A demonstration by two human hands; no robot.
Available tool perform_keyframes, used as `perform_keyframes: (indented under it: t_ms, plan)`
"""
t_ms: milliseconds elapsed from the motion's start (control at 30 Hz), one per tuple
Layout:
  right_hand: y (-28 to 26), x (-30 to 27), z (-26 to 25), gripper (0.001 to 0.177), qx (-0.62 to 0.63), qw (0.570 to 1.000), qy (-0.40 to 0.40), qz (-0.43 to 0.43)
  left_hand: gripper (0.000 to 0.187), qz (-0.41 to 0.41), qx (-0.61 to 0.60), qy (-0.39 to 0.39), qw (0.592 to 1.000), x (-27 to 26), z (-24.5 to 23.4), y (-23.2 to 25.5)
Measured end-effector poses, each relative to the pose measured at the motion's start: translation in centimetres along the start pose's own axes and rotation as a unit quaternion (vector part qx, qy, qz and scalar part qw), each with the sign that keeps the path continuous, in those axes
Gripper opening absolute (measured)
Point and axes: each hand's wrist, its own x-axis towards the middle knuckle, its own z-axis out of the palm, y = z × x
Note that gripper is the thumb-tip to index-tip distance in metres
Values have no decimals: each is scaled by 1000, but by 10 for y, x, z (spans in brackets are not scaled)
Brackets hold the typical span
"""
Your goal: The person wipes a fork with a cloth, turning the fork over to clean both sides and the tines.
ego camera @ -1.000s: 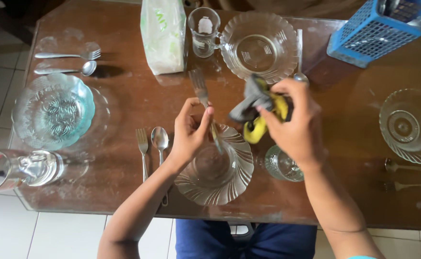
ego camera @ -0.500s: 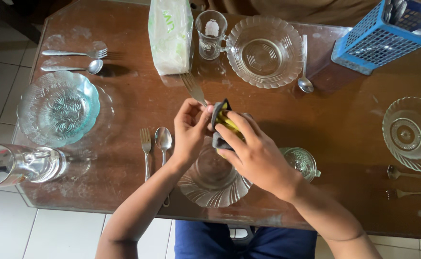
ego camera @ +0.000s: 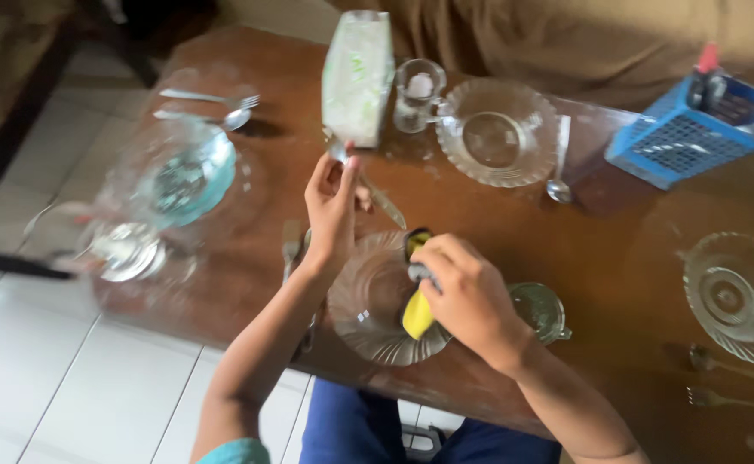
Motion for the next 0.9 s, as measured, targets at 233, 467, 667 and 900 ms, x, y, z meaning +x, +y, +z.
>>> perform_keyframes:
  t_ms: [233,467,667,900]
  plan:
    - [-28,-5,-7,38,-27,993,79,-84,32,73,130,-45,988,-89,-3,29]
    - [-38,-31,26,46,25,988,-60,-143,36,-14,-16,93,995,-162,-30,20]
    - [-39,-38,22,43,43,987,-122,-91,36,-20,-57,149,987,-167,-35,45]
    - [-39,-33,18,42,39,990,-122,-60,37,-106,-50,101,988,-187,-10,19]
